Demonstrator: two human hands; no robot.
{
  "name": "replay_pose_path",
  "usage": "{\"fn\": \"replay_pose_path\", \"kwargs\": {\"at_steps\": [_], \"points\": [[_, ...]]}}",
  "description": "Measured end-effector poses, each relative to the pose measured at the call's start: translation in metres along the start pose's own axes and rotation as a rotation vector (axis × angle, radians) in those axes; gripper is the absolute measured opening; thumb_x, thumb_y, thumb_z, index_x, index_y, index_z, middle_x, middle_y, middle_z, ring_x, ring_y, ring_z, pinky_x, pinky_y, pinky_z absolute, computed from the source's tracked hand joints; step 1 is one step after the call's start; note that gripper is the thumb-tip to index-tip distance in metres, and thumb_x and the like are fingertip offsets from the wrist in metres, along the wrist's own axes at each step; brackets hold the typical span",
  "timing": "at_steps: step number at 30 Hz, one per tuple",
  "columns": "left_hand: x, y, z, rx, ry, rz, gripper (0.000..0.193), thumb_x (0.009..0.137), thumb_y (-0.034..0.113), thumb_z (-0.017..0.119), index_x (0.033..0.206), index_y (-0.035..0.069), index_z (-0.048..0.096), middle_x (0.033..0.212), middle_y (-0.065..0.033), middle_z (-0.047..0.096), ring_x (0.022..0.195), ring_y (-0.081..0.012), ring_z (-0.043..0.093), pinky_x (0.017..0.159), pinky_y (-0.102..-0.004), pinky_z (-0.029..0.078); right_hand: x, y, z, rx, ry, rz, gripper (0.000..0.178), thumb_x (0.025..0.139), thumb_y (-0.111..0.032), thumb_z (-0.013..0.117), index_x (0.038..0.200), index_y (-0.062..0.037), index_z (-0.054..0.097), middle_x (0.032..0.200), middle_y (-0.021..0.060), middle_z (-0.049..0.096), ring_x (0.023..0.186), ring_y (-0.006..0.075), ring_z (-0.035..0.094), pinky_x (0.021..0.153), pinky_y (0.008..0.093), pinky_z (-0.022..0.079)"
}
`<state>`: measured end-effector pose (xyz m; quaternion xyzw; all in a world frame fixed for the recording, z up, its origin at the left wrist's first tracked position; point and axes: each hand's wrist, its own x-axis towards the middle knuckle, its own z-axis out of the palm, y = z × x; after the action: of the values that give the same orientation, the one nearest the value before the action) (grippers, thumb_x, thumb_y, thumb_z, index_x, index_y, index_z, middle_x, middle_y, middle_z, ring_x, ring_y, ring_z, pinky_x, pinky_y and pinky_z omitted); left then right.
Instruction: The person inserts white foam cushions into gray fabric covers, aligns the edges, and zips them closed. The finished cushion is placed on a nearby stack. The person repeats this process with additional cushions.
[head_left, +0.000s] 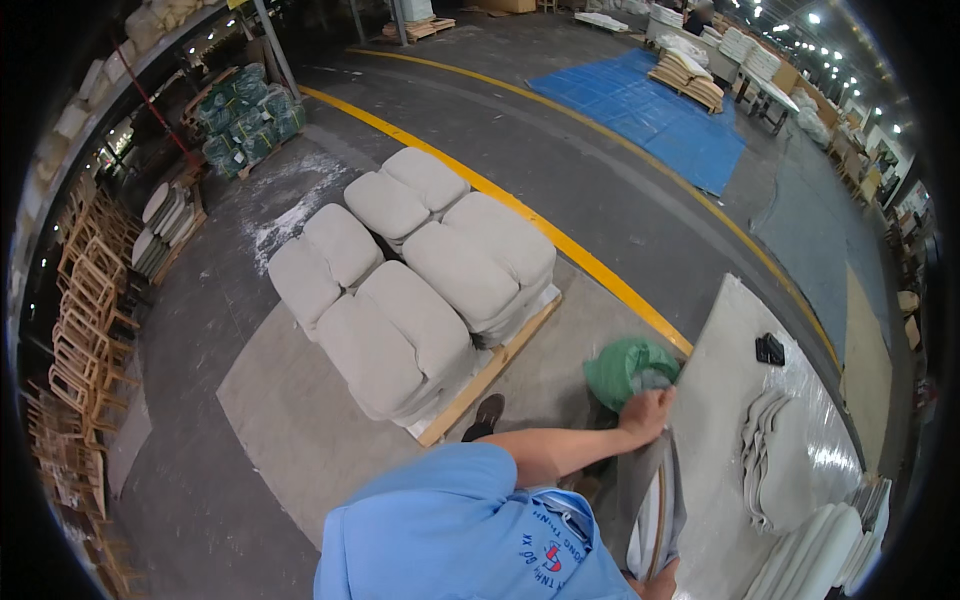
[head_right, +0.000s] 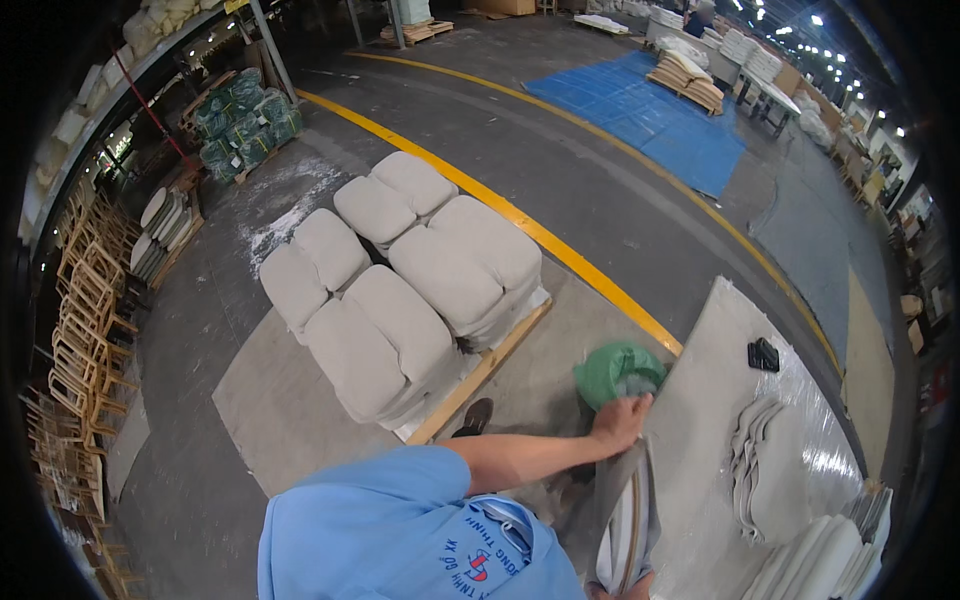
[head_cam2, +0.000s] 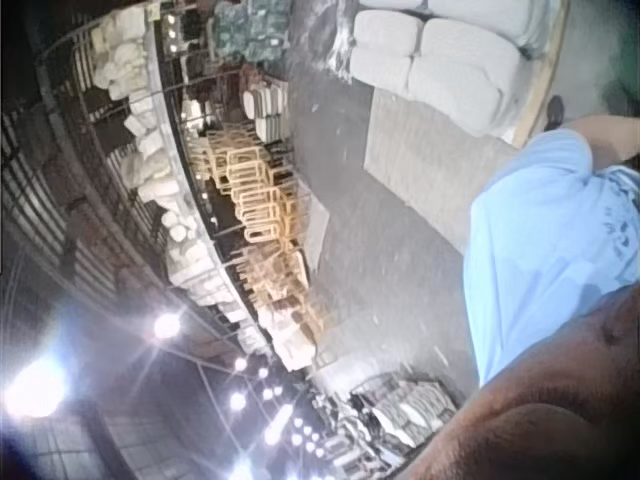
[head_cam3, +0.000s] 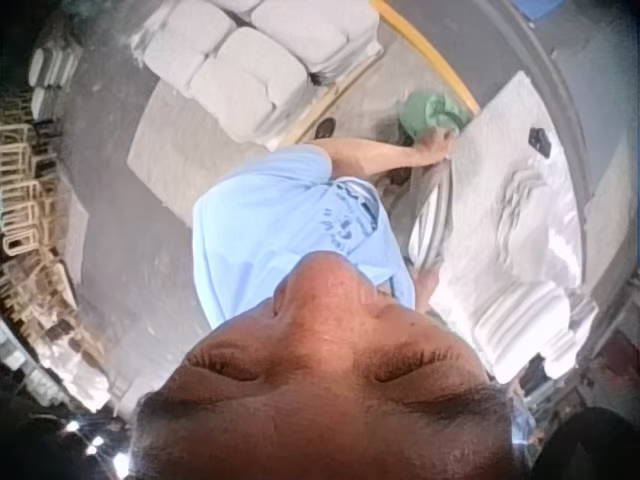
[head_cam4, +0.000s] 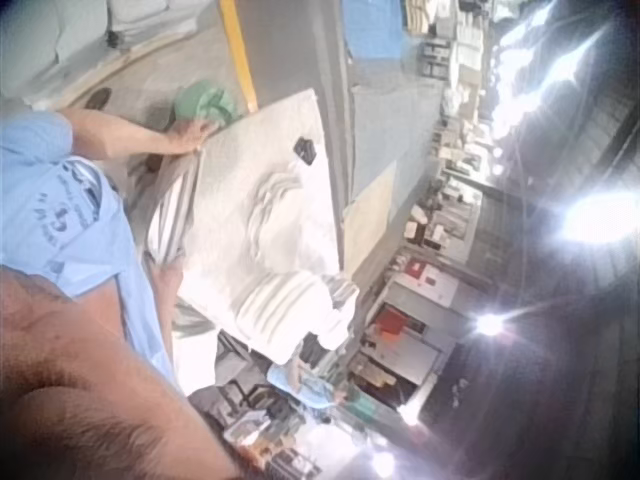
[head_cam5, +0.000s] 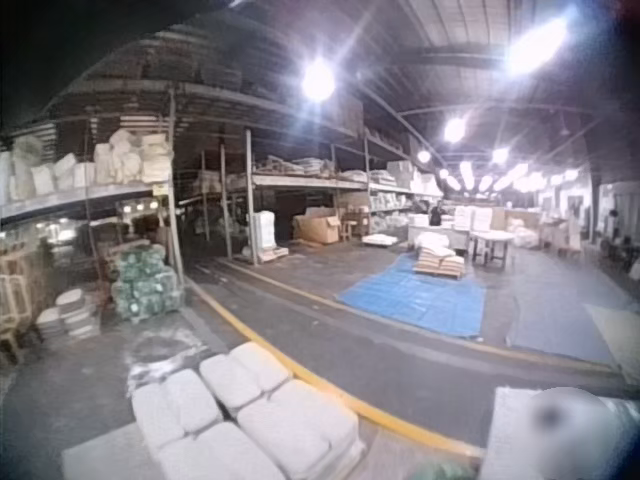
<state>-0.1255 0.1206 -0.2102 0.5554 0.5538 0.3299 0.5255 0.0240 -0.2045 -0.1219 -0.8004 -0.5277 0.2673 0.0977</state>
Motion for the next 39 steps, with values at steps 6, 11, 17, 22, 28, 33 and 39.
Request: {"fn": "replay_pose_path", "kwargs": {"at_steps": [6,11,17,22,28,33,39], "points": [[0.063,-0.04,-0.048,-0.167,-0.216,0.157,0.055,0.108,0.05,0.046,0.108,0.001,0.071,0.107,-0.0227,0.072,0.103,-0.0388,0.068,0.087,-0.049,0.052,0.066,-0.095,-0.01,-0.169,-0.01,0.24,0.076,0.077,-0.031,0.083,0.141,0.0031,0.058,0.111,0.0304,0.073,0.1,0.0438,0.072,0.085,0.0479,0.056],[0.095,-0.131,-0.197,-0.039,-0.341,-0.085,0.047,0.106,0.046,0.054,0.109,0.002,0.07,0.093,-0.0081,0.071,0.086,-0.0214,0.066,0.078,-0.0397,0.053,0.137,-0.141,-0.033,0.37,-0.034,0.213,0.059,0.085,-0.022,0.073,0.14,-0.0016,0.064,0.119,0.0229,0.071,0.108,0.0317,0.067,0.093,0.0402,0.054],[0.042,-0.21,-0.411,0.238,0.044,-0.514,0.041,0.093,0.041,0.059,0.104,0.007,0.077,0.102,-0.0176,0.078,0.097,-0.035,0.075,0.083,-0.0503,0.055,0.32,-0.246,0.069,0.684,-0.179,-0.028,0.042,0.08,-0.01,0.069,0.121,0.0012,0.068,0.108,0.0112,0.074,0.1,0.0216,0.069,0.09,0.0362,0.054],[-0.032,-0.228,-0.493,0.017,0.508,-0.715,0.036,0.094,0.032,0.059,0.106,0.002,0.074,0.096,-0.0181,0.074,0.084,-0.0297,0.072,0.074,-0.0446,0.057,0.443,-0.399,0.195,0.952,-0.427,-0.059,0.045,0.08,-0.009,0.073,0.123,0.0027,0.066,0.108,0.0133,0.073,0.099,0.0241,0.069,0.088,0.0374,0.055],[-0.129,-0.24,-0.474,-0.516,0.724,-0.916,0.042,0.1,0.036,0.063,0.126,0.004,0.066,0.101,-0.0114,0.073,0.071,-0.0212,0.069,0.06,-0.0338,0.053,0.496,-0.624,0.318,1.349,-0.558,0.121,0.069,0.08,-0.012,0.084,0.139,0.0037,0.052,0.129,0.0183,0.066,0.119,0.0305,0.065,0.098,0.0446,0.056],[-0.188,-0.257,-0.435,-0.668,0.793,-1.034,0.042,0.1,0.037,0.064,0.129,0.007,0.065,0.103,-0.0132,0.074,0.072,-0.0211,0.072,0.06,-0.0337,0.054,0.513,-0.794,0.357,1.522,-0.859,-0.276,0.102,0.091,-0.04,0.083,0.164,-0.001,0.023,0.153,0.0193,0.051,0.141,0.0309,0.051,0.115,0.0503,0.043],[-0.216,-0.264,-0.412,-0.64,0.773,-1.16,0.044,0.101,0.036,0.063,0.131,0.003,0.064,0.109,-0.014,0.076,0.078,-0.0229,0.075,0.067,-0.0373,0.059,0.49,-0.788,0.422,0.612,-0.982,-0.525,0.105,0.097,-0.073,0.058,0.166,-0.0015,0.026,0.163,0.0156,0.047,0.151,0.0315,0.043,0.122,0.0481,0.036]]}}
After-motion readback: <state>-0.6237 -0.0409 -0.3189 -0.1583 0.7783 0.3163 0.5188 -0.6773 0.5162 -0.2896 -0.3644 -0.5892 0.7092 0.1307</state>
